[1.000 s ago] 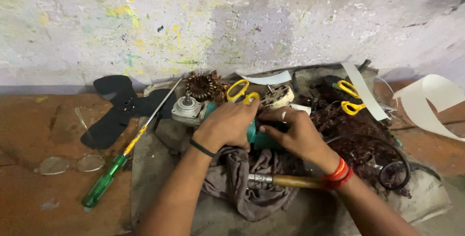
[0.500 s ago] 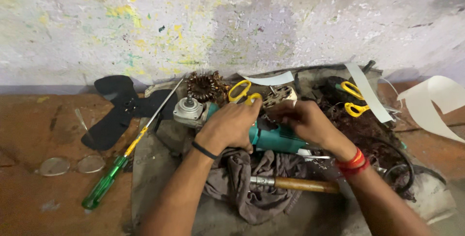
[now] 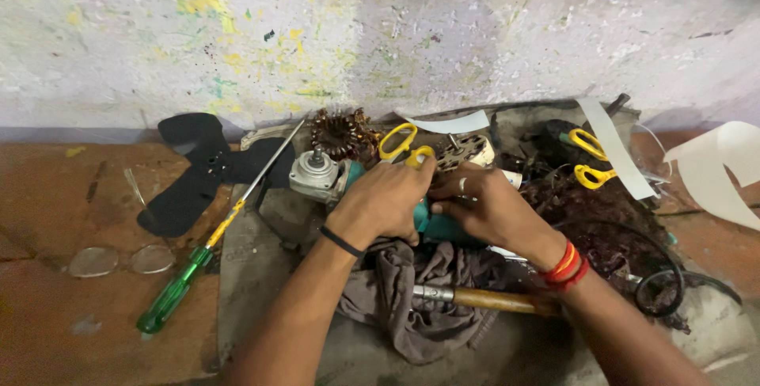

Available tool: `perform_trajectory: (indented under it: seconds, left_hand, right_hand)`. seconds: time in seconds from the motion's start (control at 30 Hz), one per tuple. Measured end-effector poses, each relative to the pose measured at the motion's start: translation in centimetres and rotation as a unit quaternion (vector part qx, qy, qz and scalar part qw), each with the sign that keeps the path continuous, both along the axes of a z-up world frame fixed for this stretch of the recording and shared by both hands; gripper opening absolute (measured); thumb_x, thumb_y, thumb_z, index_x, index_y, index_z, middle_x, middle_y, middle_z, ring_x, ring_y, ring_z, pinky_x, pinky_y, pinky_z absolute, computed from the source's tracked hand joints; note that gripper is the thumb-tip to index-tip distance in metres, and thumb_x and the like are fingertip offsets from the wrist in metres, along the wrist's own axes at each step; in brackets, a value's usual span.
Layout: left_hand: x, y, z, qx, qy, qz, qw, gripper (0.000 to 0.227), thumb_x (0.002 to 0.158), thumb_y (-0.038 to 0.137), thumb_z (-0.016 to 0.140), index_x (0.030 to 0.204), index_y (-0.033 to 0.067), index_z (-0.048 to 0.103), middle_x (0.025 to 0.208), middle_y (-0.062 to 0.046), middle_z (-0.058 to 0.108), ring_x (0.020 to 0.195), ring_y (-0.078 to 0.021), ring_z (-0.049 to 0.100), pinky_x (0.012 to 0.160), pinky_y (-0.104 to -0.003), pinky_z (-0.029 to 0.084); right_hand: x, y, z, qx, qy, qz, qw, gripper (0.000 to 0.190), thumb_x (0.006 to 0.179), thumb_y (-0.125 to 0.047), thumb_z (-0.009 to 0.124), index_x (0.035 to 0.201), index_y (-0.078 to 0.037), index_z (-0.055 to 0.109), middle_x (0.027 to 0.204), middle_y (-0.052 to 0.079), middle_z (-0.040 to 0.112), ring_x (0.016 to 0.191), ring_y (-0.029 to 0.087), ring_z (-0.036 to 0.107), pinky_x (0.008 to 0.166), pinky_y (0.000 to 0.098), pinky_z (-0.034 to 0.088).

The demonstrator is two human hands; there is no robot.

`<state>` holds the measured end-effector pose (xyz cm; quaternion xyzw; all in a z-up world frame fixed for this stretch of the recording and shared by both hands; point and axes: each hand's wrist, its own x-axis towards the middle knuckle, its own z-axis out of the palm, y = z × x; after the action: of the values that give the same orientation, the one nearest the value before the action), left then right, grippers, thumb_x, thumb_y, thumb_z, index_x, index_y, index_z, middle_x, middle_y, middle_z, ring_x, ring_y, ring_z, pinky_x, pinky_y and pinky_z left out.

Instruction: The person uses a hammer to strike the body of a teal electric angle grinder, likely to loosen a stuck component. They then use their hands to unscrew and remove the front metal housing, exposing the internal motor and spindle assembly.

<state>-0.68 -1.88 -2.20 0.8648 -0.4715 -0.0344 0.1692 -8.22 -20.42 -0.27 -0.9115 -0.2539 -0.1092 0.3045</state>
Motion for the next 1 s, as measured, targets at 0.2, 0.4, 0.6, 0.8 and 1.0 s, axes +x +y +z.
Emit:
perform_trajectory:
  seconds: [0.2,0.4,0.6,0.8,1.0]
  left_hand:
    - [0.1,0.2,0.1,-0.008,0.007,-0.008,1.0,0.101,0.047,0.026,0.101,0.124,-0.0098,0.046,0.092,-0.025,0.071,0.094,-0.0419,0.069,0.078,-0.047,0.056]
    - [-0.1,0.1,0.4,-0.018,0.016,0.0,1.0,0.092,0.044,0.024,0.102,0.113,-0.0088,0.052,0.094,-0.025,0.072,0.096,-0.0408,0.07,0.08,-0.046,0.057]
    - [-0.5,-0.1,1.0,-0.011,0.02,0.013,1.0,0.115,0.042,0.023,0.103,0.13,-0.0182,0.042,0.096,-0.028,0.07,0.098,-0.0414,0.068,0.08,-0.045,0.056]
    - [-0.5,-0.3,0.7,0.006,-0.006,-0.002,1.0,0.092,0.049,0.033,0.1,0.121,-0.0049,0.058,0.099,-0.023,0.073,0.098,-0.0389,0.069,0.084,-0.047,0.056]
    - [-0.5,0.0,0.5,-0.033,0.016,-0.018,0.999,0.062,0.064,0.056,0.088,0.096,0.0055,0.074,0.093,-0.018,0.074,0.092,-0.0399,0.069,0.083,-0.05,0.054]
  right_hand:
    - [0.6,0.0,1.6,-0.059,0.048,0.024,0.997,0.023,0.077,-0.004,0.078,0.099,-0.002,0.078,0.096,0.018,0.074,0.084,0.033,0.072,0.075,0.0402,0.056]
    - [1.3,0.3,2.3,-0.009,0.121,-0.008,0.993,0.04,0.077,-0.002,0.076,0.115,0.002,0.064,0.094,0.017,0.076,0.087,0.028,0.077,0.074,0.0382,0.058]
    - [3.6,0.4,1.6,-0.068,0.206,-0.142,0.966,0.038,0.066,-0.005,0.09,0.093,0.003,0.063,0.081,0.018,0.078,0.074,0.025,0.076,0.067,0.037,0.057]
    - [3.0,-0.5,-0.3,0.134,0.23,-0.149,0.952,0.04,0.068,0.003,0.084,0.097,0.0,0.058,0.084,0.012,0.081,0.079,0.016,0.077,0.07,0.031,0.062]
    - [-1.2,-2.8,-2.2,0.175,0.109,-0.166,0.964,0.03,0.08,-0.009,0.083,0.107,-0.001,0.071,0.102,0.015,0.08,0.094,0.018,0.077,0.084,0.0319,0.061]
